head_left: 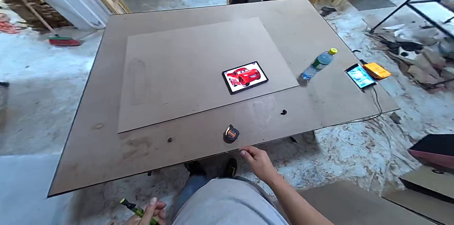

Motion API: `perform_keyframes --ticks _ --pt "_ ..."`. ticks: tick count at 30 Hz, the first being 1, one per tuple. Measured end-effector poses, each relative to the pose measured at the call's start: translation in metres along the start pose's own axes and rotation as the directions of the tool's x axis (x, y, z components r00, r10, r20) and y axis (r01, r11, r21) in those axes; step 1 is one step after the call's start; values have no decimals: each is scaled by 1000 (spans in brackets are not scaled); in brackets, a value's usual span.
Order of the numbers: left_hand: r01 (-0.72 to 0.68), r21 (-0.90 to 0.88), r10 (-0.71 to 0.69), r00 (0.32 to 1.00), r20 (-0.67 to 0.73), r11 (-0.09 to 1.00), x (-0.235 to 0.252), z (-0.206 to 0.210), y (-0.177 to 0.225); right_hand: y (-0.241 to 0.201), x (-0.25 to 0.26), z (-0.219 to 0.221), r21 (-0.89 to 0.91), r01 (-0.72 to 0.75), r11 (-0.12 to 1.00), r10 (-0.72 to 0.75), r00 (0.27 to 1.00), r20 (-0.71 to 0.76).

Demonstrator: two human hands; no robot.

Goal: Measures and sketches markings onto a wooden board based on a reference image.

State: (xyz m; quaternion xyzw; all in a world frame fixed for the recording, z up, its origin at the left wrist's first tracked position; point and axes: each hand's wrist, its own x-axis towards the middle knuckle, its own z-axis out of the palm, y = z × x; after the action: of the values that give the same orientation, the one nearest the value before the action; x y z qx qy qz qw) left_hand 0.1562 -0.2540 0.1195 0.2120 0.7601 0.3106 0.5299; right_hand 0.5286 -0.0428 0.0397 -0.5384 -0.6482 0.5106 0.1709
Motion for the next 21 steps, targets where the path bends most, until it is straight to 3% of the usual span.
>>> perform_keyframes --ticks 5,9,12,16,21 --pt "-52 39 50 998 38 998 4 5 1 -15 25 25 -275 -32 961 32 999 -6" --pt "-151 34 149 988 37 988 3 1 0 -27 76 64 -536 -36 843 2 998 -64" --pt "-153 100 158 986 -49 983 -6 3 14 -21 106 79 -643 -59 763 31 998 -55" --pt "-158 231 167 986 -19 960 4 1 33 -20 122 65 -561 -54 826 69 998 6" --pt "-349 159 323 932 166 924 67 16 50 -74 95 52 -237 141 961 -55 939 338"
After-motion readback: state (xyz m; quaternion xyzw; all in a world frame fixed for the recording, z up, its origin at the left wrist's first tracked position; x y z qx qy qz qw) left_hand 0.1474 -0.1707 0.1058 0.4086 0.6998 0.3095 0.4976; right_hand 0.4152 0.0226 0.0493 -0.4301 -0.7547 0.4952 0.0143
